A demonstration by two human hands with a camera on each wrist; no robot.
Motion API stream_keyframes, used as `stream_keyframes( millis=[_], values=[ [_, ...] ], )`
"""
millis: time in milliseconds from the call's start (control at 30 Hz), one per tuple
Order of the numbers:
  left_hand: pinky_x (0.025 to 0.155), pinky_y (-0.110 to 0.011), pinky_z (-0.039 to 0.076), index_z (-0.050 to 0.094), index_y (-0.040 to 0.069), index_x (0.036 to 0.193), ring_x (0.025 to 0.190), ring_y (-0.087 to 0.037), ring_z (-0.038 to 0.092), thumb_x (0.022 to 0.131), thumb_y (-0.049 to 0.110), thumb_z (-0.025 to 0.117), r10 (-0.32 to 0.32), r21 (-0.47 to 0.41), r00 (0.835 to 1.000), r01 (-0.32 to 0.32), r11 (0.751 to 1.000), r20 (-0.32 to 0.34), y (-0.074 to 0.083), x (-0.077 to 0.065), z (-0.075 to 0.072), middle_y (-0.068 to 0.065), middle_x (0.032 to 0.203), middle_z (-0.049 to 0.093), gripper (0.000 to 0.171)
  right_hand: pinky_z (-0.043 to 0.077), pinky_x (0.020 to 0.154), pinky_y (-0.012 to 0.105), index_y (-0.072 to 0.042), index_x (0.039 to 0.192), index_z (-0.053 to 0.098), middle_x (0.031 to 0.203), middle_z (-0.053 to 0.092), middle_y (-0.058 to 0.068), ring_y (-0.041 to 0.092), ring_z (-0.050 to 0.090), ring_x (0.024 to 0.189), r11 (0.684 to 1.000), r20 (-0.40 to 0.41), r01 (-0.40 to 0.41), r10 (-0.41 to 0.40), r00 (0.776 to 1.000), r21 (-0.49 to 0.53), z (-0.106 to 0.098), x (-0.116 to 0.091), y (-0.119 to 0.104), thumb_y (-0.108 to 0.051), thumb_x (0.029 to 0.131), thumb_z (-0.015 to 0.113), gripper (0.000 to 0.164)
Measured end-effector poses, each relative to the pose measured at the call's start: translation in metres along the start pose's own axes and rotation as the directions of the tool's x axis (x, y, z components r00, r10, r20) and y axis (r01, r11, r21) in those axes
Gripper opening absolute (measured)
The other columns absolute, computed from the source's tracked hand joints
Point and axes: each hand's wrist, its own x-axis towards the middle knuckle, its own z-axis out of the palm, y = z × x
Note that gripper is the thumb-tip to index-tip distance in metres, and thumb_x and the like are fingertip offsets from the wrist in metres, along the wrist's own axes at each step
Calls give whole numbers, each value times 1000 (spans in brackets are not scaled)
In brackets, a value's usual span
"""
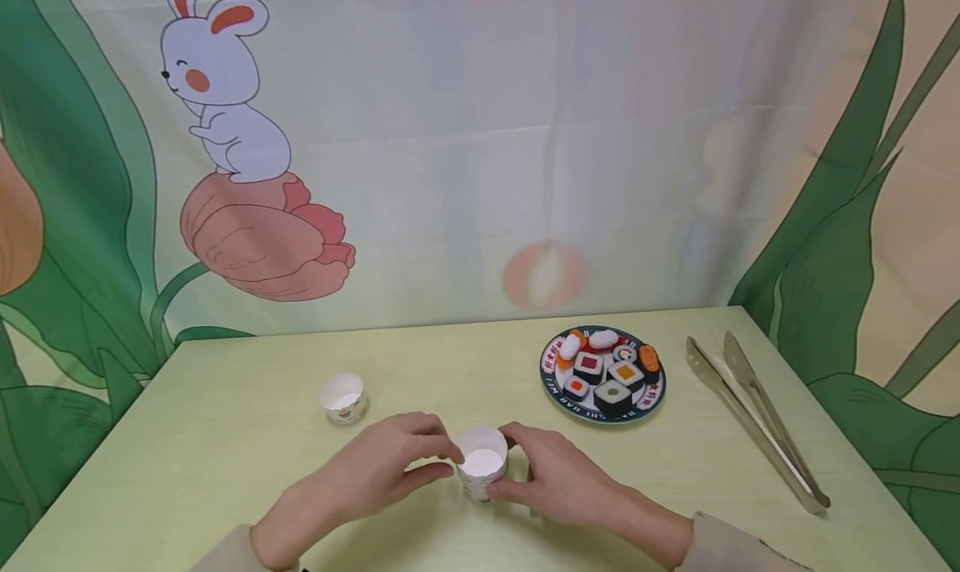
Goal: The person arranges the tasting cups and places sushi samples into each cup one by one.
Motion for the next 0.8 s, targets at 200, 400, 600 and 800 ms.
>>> stream_keyframes(
  millis=[200,400,600,800],
  values=[
    [77,-22,50,78,17,102,82,-5,61,91,14,80,-5,17,1000,4,1000,19,1,1,1,8,92,65,11,50,56,27,-7,141,55,101,64,-5,15,60,63,1000,3,3,-3,1000,8,1,0,0,-38,91,80,64],
    [76,-22,49,78,18,101,80,-4,60,92,14,79,-4,24,1000,4,1000,23,1,2,3,9,91,65,10,48,55,27,-9,140,55,97,64,-8,14,59,62,1000,-3,13,-13,1000,-7,1,1,0,-38,91,80,62],
    [77,-21,50,78,16,97,81,-4,61,91,11,80,15,31,1000,-15,999,11,1,4,5,9,91,68,8,48,54,26,-9,139,55,93,65,-7,14,60,59,999,6,35,-35,999,-12,1,1,3,-36,92,79,59],
    [74,-19,48,78,16,94,78,-5,59,90,10,80,39,50,999,-38,998,-16,2,6,6,10,87,67,7,48,54,26,-9,138,56,93,64,-6,15,59,59,1000,12,30,-30,999,7,1,0,2,-33,92,80,57]
  ],
)
